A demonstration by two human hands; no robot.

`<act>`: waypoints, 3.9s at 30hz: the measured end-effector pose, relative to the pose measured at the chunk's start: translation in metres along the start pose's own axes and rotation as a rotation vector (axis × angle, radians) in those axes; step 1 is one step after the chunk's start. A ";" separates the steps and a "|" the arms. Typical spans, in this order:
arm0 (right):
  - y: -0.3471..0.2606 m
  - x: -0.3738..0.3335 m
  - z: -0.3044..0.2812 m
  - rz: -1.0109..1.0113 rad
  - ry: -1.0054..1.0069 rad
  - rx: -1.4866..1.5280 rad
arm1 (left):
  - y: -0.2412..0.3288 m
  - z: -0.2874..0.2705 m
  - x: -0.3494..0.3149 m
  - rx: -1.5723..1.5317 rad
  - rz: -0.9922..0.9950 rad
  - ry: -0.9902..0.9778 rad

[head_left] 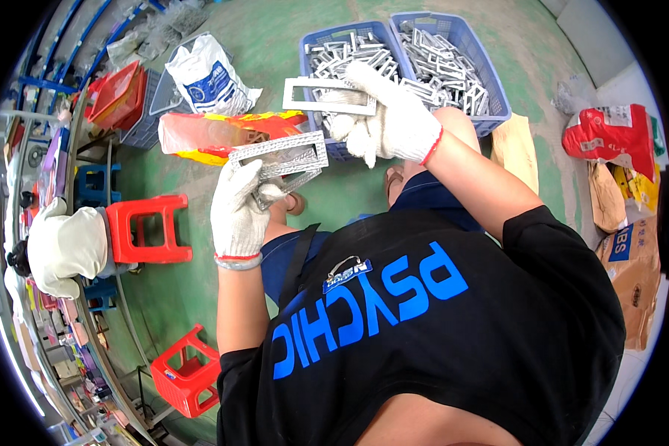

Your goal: The person picks up metal brackets from a blue basket, stacks them by hand, and places them into paper and plastic bags.

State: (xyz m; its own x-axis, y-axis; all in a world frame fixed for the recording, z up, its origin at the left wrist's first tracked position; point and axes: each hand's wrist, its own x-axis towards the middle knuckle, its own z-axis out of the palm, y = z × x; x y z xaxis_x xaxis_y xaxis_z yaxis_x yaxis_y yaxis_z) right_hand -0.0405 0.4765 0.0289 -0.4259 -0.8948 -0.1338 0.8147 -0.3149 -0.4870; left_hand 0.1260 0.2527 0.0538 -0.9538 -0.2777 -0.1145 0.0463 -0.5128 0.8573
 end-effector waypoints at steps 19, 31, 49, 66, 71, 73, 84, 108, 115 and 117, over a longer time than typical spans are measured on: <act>0.036 0.010 0.019 -0.029 -0.064 -0.286 | -0.008 -0.016 0.002 -0.248 0.066 -0.159; 0.043 0.017 0.007 -0.122 -0.001 -0.450 | -0.015 -0.007 -0.010 -0.400 0.048 -0.059; 0.031 0.148 0.086 0.046 0.078 -1.005 | 0.000 -0.088 -0.016 -0.496 0.243 -0.004; 0.072 0.330 0.088 -0.288 -0.129 -2.375 | 0.006 -0.148 -0.035 -0.625 0.169 0.358; 0.087 0.317 0.083 -0.387 -0.315 -2.542 | 0.009 -0.142 -0.024 -0.608 0.139 0.367; 0.094 0.316 0.077 -0.455 -0.388 -2.557 | 0.009 -0.142 -0.023 -0.593 0.130 0.377; 0.067 0.369 0.043 0.029 -0.053 -2.397 | 0.017 -0.132 -0.012 -0.660 0.112 0.308; 0.017 0.129 0.073 0.185 -0.342 -1.172 | 0.026 -0.056 0.003 -0.621 -0.161 0.163; 0.004 0.103 0.051 0.207 -0.219 -0.739 | 0.017 -0.052 0.014 -0.012 -0.212 0.346; 0.007 0.099 0.047 0.208 -0.197 -0.669 | 0.020 -0.036 0.012 0.020 -0.096 0.331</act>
State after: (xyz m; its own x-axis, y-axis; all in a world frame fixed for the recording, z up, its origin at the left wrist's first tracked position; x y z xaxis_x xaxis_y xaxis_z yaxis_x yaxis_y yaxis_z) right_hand -0.0589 0.3706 0.0530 -0.1583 -0.9754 -0.1534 0.4294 0.0719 -0.9003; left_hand 0.1261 0.2097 0.0508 -0.8054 -0.4789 -0.3493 -0.0482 -0.5344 0.8438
